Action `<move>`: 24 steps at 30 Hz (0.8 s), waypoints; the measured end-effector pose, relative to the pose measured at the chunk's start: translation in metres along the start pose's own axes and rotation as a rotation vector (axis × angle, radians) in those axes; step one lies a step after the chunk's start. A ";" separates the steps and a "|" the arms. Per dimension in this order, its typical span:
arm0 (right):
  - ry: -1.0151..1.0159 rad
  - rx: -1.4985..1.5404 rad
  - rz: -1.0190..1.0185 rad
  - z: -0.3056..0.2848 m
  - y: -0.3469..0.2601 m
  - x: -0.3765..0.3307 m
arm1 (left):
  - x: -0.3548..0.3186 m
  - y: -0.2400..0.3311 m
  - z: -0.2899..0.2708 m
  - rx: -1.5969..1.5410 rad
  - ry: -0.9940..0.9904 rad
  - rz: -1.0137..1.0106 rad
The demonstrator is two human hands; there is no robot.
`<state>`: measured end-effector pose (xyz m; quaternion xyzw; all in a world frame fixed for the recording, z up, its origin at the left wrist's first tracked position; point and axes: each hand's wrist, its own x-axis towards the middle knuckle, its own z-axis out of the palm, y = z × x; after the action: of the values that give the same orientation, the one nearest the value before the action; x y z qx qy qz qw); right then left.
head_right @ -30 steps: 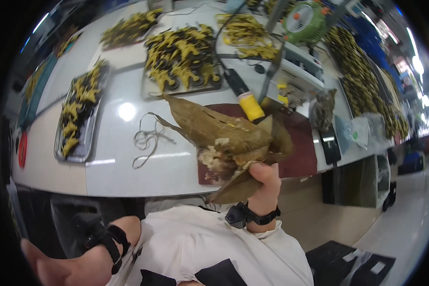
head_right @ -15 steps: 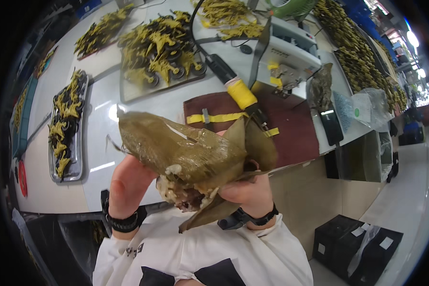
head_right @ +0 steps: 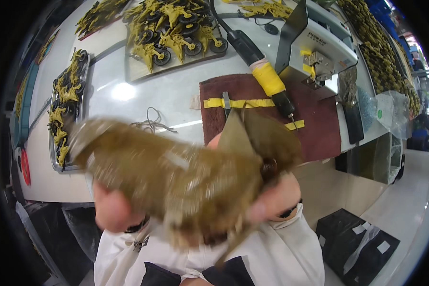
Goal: Unwrapping a leaf-wrapped rice dumpling (zongzi) from its casing.
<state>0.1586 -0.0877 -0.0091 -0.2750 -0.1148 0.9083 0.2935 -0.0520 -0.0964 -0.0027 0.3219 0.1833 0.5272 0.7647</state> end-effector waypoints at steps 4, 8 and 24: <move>-0.448 -0.515 -0.419 0.022 0.002 0.005 | -0.019 -0.013 0.010 -0.348 -0.043 0.315; -0.243 -0.358 -0.401 0.061 0.007 -0.006 | -0.017 -0.002 0.045 0.030 -0.097 0.226; -0.448 -0.595 -0.465 0.055 -0.001 0.007 | -0.008 -0.003 0.035 -0.297 -0.273 0.221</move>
<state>0.1225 -0.0854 0.0333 -0.1108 -0.4910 0.7827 0.3661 -0.0314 -0.1149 0.0200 0.2922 -0.0376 0.5804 0.7592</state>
